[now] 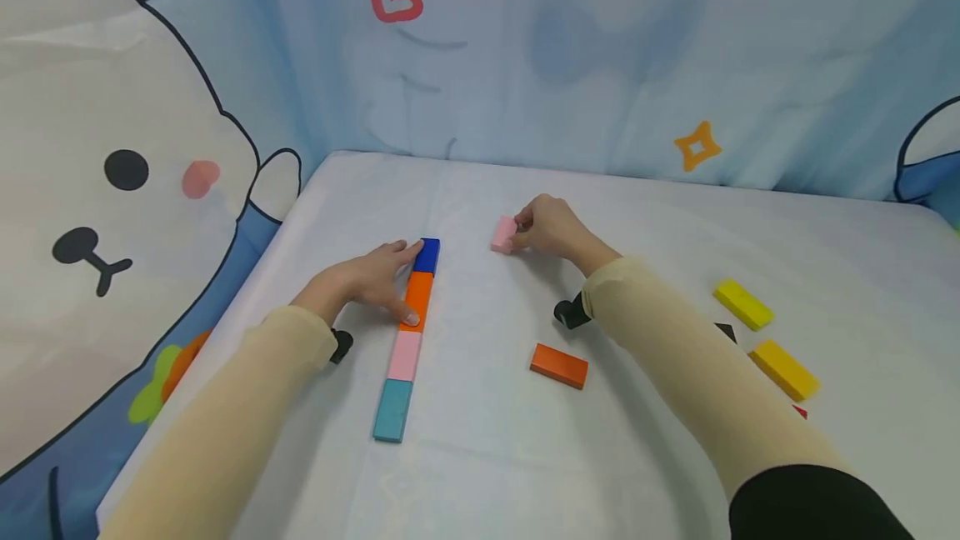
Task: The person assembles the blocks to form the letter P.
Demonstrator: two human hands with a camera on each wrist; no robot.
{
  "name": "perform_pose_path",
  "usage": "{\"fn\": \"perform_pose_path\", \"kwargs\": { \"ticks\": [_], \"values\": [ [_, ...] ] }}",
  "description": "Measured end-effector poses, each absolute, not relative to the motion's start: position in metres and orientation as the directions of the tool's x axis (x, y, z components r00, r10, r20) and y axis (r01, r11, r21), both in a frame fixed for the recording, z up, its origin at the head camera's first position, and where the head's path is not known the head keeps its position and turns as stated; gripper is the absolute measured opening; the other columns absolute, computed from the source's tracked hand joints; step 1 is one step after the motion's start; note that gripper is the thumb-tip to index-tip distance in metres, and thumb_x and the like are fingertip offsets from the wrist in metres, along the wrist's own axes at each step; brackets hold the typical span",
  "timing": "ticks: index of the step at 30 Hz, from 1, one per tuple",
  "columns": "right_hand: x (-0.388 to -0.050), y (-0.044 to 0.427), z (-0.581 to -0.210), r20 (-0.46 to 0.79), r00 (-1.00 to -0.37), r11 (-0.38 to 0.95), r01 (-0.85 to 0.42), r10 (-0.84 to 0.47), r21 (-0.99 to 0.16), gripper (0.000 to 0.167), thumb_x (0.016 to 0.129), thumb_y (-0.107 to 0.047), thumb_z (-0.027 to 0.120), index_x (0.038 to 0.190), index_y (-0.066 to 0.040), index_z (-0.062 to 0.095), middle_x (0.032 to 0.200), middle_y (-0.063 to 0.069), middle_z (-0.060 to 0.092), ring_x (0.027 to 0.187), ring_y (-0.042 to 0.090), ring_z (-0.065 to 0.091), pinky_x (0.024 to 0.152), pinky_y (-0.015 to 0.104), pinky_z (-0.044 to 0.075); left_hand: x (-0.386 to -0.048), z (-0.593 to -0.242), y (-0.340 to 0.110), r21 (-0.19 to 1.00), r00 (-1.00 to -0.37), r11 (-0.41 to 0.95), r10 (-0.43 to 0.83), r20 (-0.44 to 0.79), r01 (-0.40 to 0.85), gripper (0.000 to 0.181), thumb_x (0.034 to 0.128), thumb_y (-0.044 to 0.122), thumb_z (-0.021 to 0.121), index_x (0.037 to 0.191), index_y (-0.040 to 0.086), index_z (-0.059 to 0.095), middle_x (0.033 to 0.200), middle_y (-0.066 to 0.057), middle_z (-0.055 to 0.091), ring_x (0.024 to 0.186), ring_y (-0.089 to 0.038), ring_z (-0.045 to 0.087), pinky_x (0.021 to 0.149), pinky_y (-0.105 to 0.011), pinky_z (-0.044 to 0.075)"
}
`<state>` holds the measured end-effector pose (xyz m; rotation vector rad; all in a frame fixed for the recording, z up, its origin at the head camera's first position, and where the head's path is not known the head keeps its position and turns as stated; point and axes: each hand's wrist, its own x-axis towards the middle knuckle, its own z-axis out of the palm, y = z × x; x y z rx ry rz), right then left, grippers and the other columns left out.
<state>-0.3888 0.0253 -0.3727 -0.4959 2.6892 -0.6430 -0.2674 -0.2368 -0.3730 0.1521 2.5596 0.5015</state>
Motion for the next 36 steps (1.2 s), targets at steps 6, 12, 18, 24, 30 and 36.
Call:
{"fn": "perform_pose_path", "kwargs": {
  "ticks": [6,12,18,24,30,36],
  "values": [
    [-0.387,0.006,-0.374,-0.224,-0.869,0.819,-0.289,-0.442,-0.496,0.052,0.093,-0.021,0.075,0.137,0.004,0.061,0.132,0.02,0.065,0.114,0.029,0.056,0.105,0.043,0.051,-0.262,-0.374,-0.231,0.383,-0.854,0.924,0.202,-0.479,0.004,0.11,0.0849,0.038,0.082,0.166,0.019,0.01,0.174,-0.015,0.005,0.16,-0.038,0.008,0.125,-0.062,0.023],
    [-0.383,-0.007,-0.376,-0.245,-0.863,0.815,-0.273,-0.442,-0.511,0.054,0.093,-0.023,0.076,0.138,0.003,0.061,0.13,0.018,0.066,0.112,0.029,0.057,0.104,0.041,0.053,-0.258,-0.374,-0.223,0.387,-0.845,0.922,0.209,-0.492,0.002,0.11,0.0855,0.039,0.081,0.166,0.02,0.009,0.174,-0.014,0.005,0.161,-0.037,0.007,0.125,-0.062,0.023],
    [-0.383,-0.015,-0.374,-0.27,-0.868,0.815,-0.226,-0.417,-0.534,0.053,0.092,-0.025,0.078,0.137,-0.001,0.062,0.127,0.015,0.065,0.105,0.028,0.058,0.1,0.038,0.055,-0.259,-0.372,-0.216,0.376,-0.845,0.926,0.213,-0.491,0.015,0.111,0.0848,0.041,0.082,0.166,0.021,0.009,0.174,-0.013,0.005,0.161,-0.036,0.008,0.126,-0.06,0.023],
    [-0.383,-0.022,-0.372,-0.266,-0.866,0.806,-0.226,-0.423,-0.547,0.056,0.092,-0.028,0.079,0.137,-0.001,0.061,0.126,0.015,0.065,0.106,0.028,0.057,0.102,0.039,0.055,-0.259,-0.371,-0.21,0.382,-0.846,0.924,0.214,-0.489,0.014,0.113,0.0834,0.042,0.083,0.166,0.023,0.009,0.174,-0.012,0.005,0.161,-0.035,0.008,0.125,-0.06,0.025],
    [-0.379,-0.025,-0.372,-0.249,-0.857,0.805,-0.269,-0.45,-0.529,0.057,0.092,-0.028,0.079,0.139,0.0,0.061,0.131,0.016,0.065,0.113,0.029,0.057,0.108,0.041,0.052,-0.256,-0.371,-0.206,0.394,-0.843,0.919,0.234,-0.484,0.03,0.113,0.0837,0.041,0.083,0.166,0.022,0.009,0.174,-0.013,0.005,0.161,-0.035,0.006,0.126,-0.061,0.022],
    [-0.38,-0.029,-0.373,-0.236,-0.855,0.8,-0.286,-0.461,-0.527,0.055,0.091,-0.027,0.079,0.137,-0.001,0.062,0.131,0.017,0.065,0.114,0.03,0.058,0.108,0.041,0.051,-0.254,-0.37,-0.203,0.393,-0.846,0.919,0.228,-0.483,0.023,0.113,0.0828,0.04,0.084,0.166,0.022,0.009,0.174,-0.012,0.006,0.161,-0.035,0.006,0.125,-0.061,0.023]
  ]
}}
